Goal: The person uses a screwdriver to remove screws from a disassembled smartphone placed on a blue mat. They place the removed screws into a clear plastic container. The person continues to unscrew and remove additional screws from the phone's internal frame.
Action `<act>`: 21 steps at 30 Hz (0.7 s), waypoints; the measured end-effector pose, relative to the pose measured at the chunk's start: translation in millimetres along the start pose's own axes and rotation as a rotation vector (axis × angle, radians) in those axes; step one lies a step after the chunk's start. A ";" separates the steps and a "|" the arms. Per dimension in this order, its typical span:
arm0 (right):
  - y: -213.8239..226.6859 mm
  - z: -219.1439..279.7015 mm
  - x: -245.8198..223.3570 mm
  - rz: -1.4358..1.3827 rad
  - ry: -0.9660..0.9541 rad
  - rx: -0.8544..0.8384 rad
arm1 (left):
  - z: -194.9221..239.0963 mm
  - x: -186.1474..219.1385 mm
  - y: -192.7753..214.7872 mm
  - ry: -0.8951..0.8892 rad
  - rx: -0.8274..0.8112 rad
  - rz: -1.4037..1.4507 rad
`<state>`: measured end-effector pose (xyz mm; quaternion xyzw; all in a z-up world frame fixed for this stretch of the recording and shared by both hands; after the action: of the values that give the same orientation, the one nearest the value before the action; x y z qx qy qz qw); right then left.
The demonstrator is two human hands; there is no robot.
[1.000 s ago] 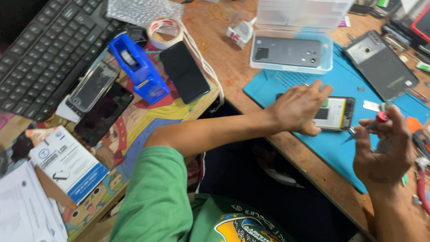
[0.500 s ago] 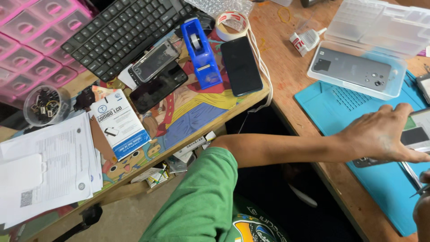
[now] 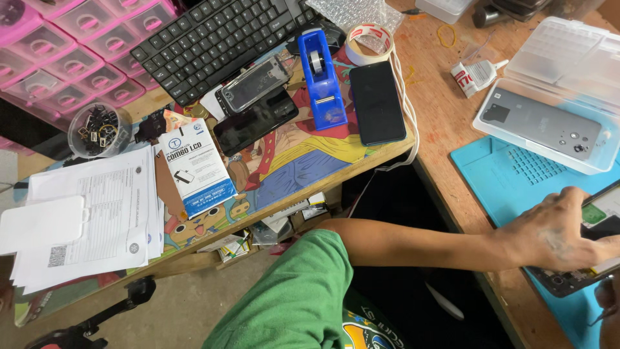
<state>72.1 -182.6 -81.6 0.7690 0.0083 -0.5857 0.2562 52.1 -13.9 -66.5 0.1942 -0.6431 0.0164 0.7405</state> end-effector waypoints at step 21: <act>34.6 -5.2 -58.6 -0.214 -0.225 -0.215 | 46.8 62.5 71.4 0.001 0.087 0.268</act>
<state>69.2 -193.8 -14.3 0.6615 0.1236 -0.6877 0.2724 -1.0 23.6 17.0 0.1386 -0.6617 0.1431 0.7228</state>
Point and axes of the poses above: each hand's wrist, its own z-axis away from the middle knuckle, its own y-axis out of the back of the hand, x = y × z, the point moved 1 cm from there along -z, towards the middle knuckle, and after that the axes turned 8 degrees about y, right-handed, at the moved point
